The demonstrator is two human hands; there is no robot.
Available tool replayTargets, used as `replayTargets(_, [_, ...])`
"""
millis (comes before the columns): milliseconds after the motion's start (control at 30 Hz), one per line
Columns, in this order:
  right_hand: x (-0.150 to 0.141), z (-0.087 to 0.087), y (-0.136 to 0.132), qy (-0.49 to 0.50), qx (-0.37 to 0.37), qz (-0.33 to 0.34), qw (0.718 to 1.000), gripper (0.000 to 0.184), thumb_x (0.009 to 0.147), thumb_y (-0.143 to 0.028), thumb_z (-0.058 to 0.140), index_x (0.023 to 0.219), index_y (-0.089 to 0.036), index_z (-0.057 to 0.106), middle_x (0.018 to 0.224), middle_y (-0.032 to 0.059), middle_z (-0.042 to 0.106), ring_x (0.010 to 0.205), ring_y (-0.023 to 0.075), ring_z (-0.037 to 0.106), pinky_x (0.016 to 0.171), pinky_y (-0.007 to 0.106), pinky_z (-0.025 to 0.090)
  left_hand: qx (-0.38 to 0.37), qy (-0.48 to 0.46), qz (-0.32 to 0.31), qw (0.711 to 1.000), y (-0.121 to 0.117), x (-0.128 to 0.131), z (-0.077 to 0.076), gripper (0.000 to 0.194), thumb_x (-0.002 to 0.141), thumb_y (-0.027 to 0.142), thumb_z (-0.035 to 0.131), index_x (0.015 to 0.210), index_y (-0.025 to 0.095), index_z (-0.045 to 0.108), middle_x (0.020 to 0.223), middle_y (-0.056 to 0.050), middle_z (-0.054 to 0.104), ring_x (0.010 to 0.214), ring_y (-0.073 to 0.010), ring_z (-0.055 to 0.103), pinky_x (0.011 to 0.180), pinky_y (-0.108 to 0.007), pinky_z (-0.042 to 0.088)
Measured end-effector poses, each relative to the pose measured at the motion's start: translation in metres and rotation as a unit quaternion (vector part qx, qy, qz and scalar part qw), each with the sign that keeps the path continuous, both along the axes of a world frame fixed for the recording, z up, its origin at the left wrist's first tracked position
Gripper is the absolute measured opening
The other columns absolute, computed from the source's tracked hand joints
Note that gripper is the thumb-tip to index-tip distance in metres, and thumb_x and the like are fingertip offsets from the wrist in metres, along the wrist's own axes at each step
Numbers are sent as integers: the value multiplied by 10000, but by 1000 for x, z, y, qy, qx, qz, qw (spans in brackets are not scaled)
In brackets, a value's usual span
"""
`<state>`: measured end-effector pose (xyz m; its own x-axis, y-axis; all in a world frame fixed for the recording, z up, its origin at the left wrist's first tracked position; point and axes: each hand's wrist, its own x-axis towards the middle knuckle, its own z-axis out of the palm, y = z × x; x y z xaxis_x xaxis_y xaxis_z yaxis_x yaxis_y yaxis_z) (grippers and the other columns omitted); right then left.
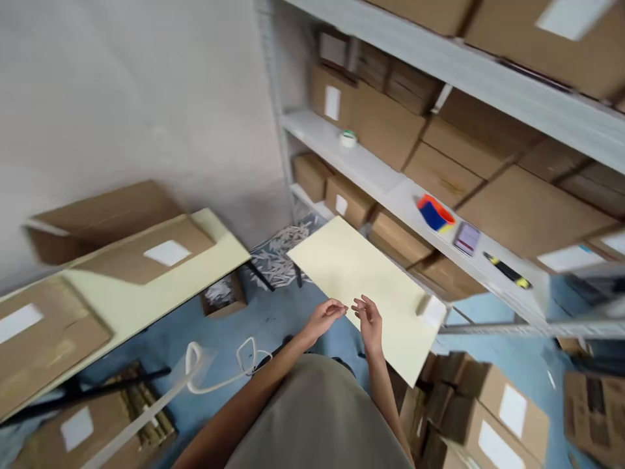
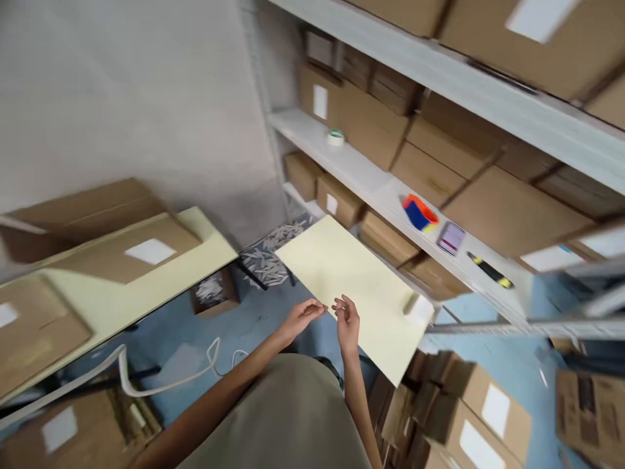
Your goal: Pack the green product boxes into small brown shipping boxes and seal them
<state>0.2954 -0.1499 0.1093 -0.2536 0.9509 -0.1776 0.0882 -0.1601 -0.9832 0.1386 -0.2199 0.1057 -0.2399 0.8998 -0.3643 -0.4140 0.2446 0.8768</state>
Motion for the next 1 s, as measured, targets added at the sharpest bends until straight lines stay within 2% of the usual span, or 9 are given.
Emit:
replayTargets(133, [-107, 12, -11, 3, -1, 134, 991, 598, 920, -667, 735, 1312, -215, 721, 1286, 173, 824, 1129, 322, 809, 1008, 517, 644, 35, 12, 142, 989, -32, -78, 0, 483, 728, 631, 914, 855, 221, 694, 883, -45, 760, 908, -225, 720, 891, -357, 565])
replayTargets(267, [-197, 16, -34, -12, -4, 285, 958, 589, 903, -687, 736, 1283, -237, 750, 1253, 155, 834, 1201, 344, 788, 1025, 526, 649, 48, 6, 288, 956, -79, -138, -1, 446, 737, 575, 914, 851, 210, 684, 894, -44, 752, 908, -215, 710, 884, -343, 556])
replayTargets(433, [-284, 9, -65, -35, -17, 433, 900, 610, 908, -705, 730, 1268, -214, 754, 1267, 164, 828, 1210, 346, 784, 1066, 521, 629, 38, -23, 433, 900, -133, -184, -13, 358, 761, 483, 883, 840, 208, 668, 920, -47, 770, 931, -212, 718, 905, -334, 548])
replayTargets(533, [-331, 1, -83, -56, -22, 518, 853, 643, 895, -730, 731, 1252, -195, 758, 1256, 181, 829, 1199, 352, 787, 1047, 516, 634, 37, -34, 516, 855, -159, -206, -20, 349, 748, 477, 859, 800, 210, 640, 855, -32, 746, 880, -197, 697, 883, -326, 539])
replayTargets(633, [-381, -5, -101, -64, -28, 602, 795, 638, 899, -726, 732, 1258, -199, 755, 1263, 182, 828, 1200, 358, 787, 1021, 523, 642, 17, -40, 593, 804, -185, -228, -19, 355, 721, 481, 855, 808, 215, 638, 826, -25, 726, 841, -189, 673, 853, -321, 529])
replayTargets(733, [-427, -10, -127, -65, -48, 688, 722, 610, 923, -702, 733, 1277, -206, 750, 1274, 177, 827, 1192, 351, 792, 1033, 527, 641, -7, -58, 656, 752, -214, -239, -15, 391, 730, 513, 861, 875, 220, 647, 911, -49, 760, 914, -212, 701, 892, -339, 539])
replayTargets(800, [-447, -15, -149, -70, -63, 732, 675, 594, 939, -694, 724, 1278, -207, 749, 1279, 175, 825, 1157, 340, 803, 1041, 526, 642, -22, -67, 691, 719, -231, -235, -14, 411, 739, 533, 865, 897, 223, 646, 940, -58, 769, 955, -227, 713, 914, -352, 546])
replayTargets(900, [-456, -26, -186, -88, -87, 787, 605, 570, 923, -701, 733, 1224, -219, 768, 1229, 165, 837, 1119, 336, 813, 1035, 520, 653, -56, -84, 744, 660, -252, -216, -17, 406, 756, 549, 850, 884, 225, 643, 927, -48, 763, 962, -228, 714, 928, -358, 555])
replayTargets(1000, [-448, -37, -221, -108, -99, 836, 528, 520, 888, -685, 772, 1146, -234, 789, 1188, 150, 849, 1136, 341, 809, 1045, 514, 653, -86, -107, 798, 587, -267, -192, -23, 367, 794, 543, 814, 877, 222, 656, 952, -42, 764, 972, -217, 709, 962, -351, 559])
